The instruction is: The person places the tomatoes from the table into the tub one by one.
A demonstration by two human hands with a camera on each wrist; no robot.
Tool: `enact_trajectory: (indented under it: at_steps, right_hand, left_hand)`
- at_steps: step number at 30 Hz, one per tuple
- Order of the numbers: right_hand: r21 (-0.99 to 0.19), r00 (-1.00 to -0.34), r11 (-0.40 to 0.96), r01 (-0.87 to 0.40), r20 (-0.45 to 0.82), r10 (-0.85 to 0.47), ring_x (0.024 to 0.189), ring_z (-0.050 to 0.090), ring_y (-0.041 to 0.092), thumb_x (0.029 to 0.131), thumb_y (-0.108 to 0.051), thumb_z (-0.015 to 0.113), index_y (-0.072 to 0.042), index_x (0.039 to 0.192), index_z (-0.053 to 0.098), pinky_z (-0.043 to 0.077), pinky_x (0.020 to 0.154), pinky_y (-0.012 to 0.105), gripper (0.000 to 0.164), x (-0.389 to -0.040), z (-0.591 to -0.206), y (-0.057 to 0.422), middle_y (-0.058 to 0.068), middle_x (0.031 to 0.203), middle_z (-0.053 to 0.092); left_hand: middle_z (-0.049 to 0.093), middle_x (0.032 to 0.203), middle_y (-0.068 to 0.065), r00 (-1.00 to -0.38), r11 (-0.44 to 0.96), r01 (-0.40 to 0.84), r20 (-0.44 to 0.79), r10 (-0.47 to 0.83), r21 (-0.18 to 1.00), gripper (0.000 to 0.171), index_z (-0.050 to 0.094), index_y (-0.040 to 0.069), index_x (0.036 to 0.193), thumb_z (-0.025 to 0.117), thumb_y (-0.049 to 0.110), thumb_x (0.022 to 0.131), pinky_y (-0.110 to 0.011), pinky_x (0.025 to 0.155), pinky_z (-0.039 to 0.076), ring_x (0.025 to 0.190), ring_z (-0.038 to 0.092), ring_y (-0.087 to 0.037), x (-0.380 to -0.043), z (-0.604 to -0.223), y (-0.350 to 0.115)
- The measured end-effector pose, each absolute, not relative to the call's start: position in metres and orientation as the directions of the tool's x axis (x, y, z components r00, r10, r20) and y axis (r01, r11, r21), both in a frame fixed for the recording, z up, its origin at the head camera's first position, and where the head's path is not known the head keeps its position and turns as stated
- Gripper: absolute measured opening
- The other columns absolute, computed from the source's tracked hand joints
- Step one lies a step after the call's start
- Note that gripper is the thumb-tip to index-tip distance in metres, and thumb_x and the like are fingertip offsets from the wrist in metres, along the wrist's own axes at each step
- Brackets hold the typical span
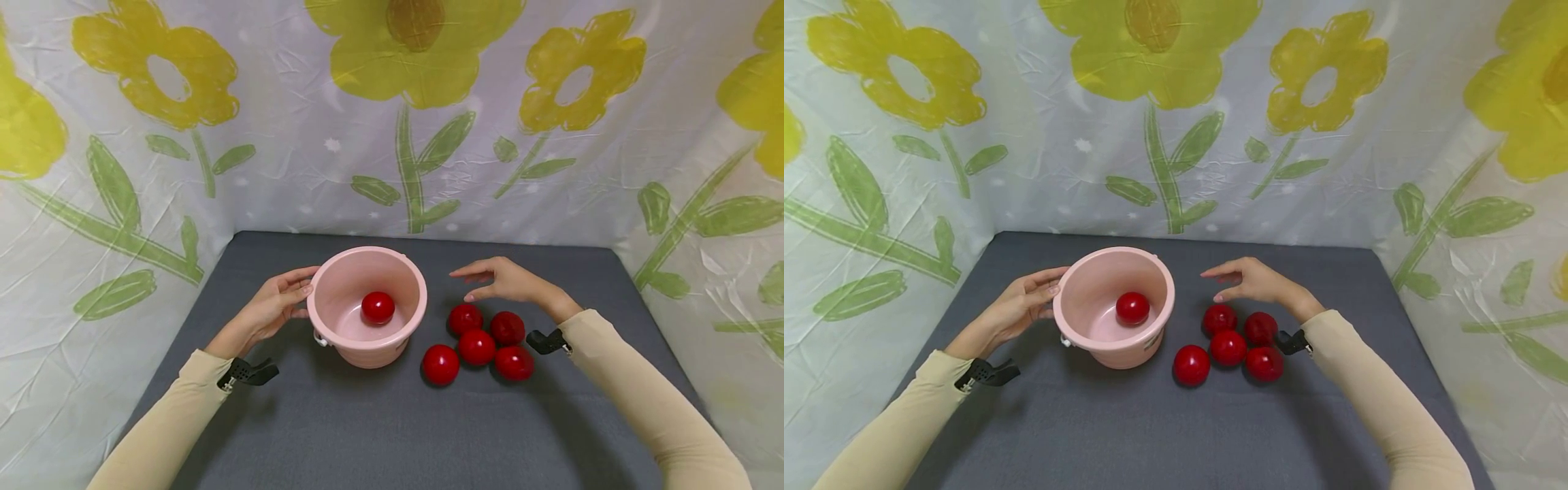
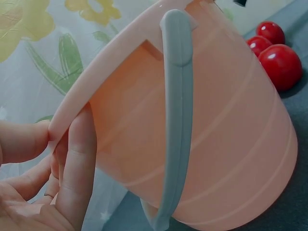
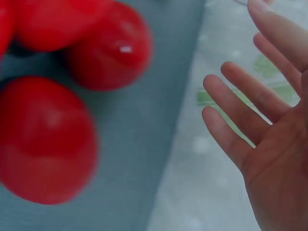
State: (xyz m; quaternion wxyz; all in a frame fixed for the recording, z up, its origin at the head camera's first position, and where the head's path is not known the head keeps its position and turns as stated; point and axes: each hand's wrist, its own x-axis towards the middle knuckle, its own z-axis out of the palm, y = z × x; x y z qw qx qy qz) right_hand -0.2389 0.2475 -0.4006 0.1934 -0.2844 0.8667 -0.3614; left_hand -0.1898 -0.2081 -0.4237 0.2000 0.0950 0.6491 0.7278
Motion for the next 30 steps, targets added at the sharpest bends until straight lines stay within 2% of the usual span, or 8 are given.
enact_trajectory:
  at_steps: [7, 15, 24, 30]
  right_hand:
    - [-0.71, -0.724, 0.586, -0.39, -0.157, -0.672, 0.123, 0.06, 0.037, 0.084, -0.025, 0.079, -0.021, 0.133, 0.063, 0.048, 0.105, 0.054, 0.052, -0.231, -0.43, 0.249, 0.01, 0.137, 0.063]
    - [-0.689, -0.693, 0.579, -0.435, -0.155, -0.704, 0.124, 0.06, 0.033, 0.084, -0.023, 0.079, -0.009, 0.133, 0.063, 0.05, 0.103, 0.052, 0.054, -0.229, -0.444, 0.248, 0.01, 0.136, 0.064]
    - [-0.632, -0.683, 0.577, -0.517, -0.101, -0.723, 0.12, 0.062, 0.031, 0.082, -0.024, 0.081, -0.008, 0.127, 0.067, 0.055, 0.096, 0.047, 0.05, -0.229, -0.456, 0.251, 0.01, 0.129, 0.068]
    - [-0.641, -0.684, 0.577, -0.506, -0.11, -0.722, 0.12, 0.063, 0.031, 0.082, -0.021, 0.081, -0.008, 0.126, 0.068, 0.054, 0.098, 0.049, 0.048, -0.229, -0.456, 0.251, 0.01, 0.128, 0.069]
  left_hand:
    - [0.067, 0.114, 0.006, -0.902, -0.08, -0.168, -0.12, 0.416, 0.983, 0.06, 0.026, -0.007, 0.151, 0.054, 0.011, 0.101, -0.026, 0.074, 0.061, 0.097, 0.068, -0.005, -0.189, -0.424, -0.209]
    - [0.067, 0.117, 0.005, -0.903, -0.064, -0.19, -0.149, 0.402, 0.98, 0.06, 0.029, -0.004, 0.151, 0.056, 0.012, 0.101, -0.027, 0.074, 0.061, 0.098, 0.068, -0.005, -0.189, -0.423, -0.207]
    - [0.067, 0.117, 0.005, -0.902, -0.068, -0.168, -0.126, 0.413, 0.983, 0.061, 0.026, -0.007, 0.151, 0.056, 0.013, 0.101, -0.027, 0.074, 0.061, 0.099, 0.068, -0.006, -0.189, -0.423, -0.209]
    - [0.067, 0.118, 0.006, -0.901, -0.061, -0.182, -0.142, 0.409, 0.981, 0.062, 0.026, -0.006, 0.152, 0.055, 0.014, 0.101, -0.027, 0.076, 0.061, 0.103, 0.067, -0.007, -0.19, -0.424, -0.208]
